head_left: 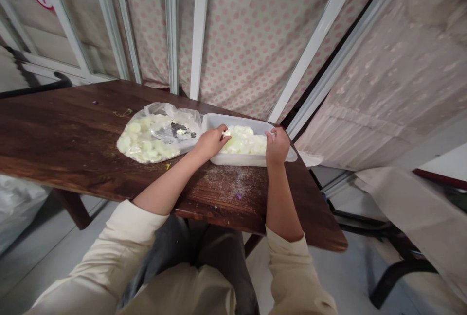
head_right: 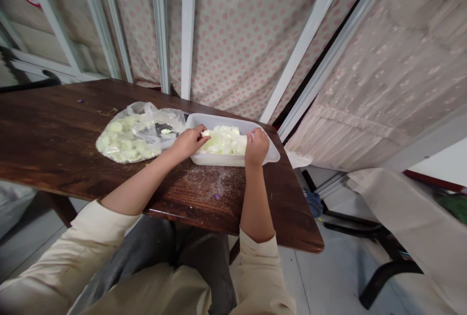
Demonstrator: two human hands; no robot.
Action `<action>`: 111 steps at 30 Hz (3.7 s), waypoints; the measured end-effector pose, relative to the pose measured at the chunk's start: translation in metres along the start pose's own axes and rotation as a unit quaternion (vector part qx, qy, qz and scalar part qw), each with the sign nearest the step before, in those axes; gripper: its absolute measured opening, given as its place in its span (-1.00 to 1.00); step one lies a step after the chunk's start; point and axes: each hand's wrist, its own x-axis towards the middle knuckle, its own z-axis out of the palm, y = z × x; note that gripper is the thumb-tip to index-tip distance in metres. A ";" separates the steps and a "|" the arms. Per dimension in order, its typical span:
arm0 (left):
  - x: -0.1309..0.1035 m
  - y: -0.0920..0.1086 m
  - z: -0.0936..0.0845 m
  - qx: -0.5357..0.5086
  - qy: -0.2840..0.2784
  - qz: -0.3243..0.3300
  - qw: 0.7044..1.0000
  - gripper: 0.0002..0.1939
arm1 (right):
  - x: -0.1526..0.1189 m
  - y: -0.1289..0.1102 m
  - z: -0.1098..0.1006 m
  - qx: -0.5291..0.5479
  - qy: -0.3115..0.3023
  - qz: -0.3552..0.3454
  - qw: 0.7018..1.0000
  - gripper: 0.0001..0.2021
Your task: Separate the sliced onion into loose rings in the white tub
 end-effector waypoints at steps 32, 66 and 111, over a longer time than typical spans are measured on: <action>-0.001 0.015 -0.004 -0.304 0.042 0.024 0.951 -0.67 | -0.022 -0.048 0.002 0.098 -0.059 -0.068 0.991 -0.73; -0.005 0.021 -0.007 -0.414 -0.047 0.022 0.909 -0.69 | -0.019 -0.050 -0.003 0.272 -0.023 -0.037 0.961 -0.77; -0.005 0.021 -0.006 -0.430 -0.090 0.055 0.897 -0.71 | -0.020 -0.060 -0.009 0.367 -0.125 -0.070 0.919 -0.73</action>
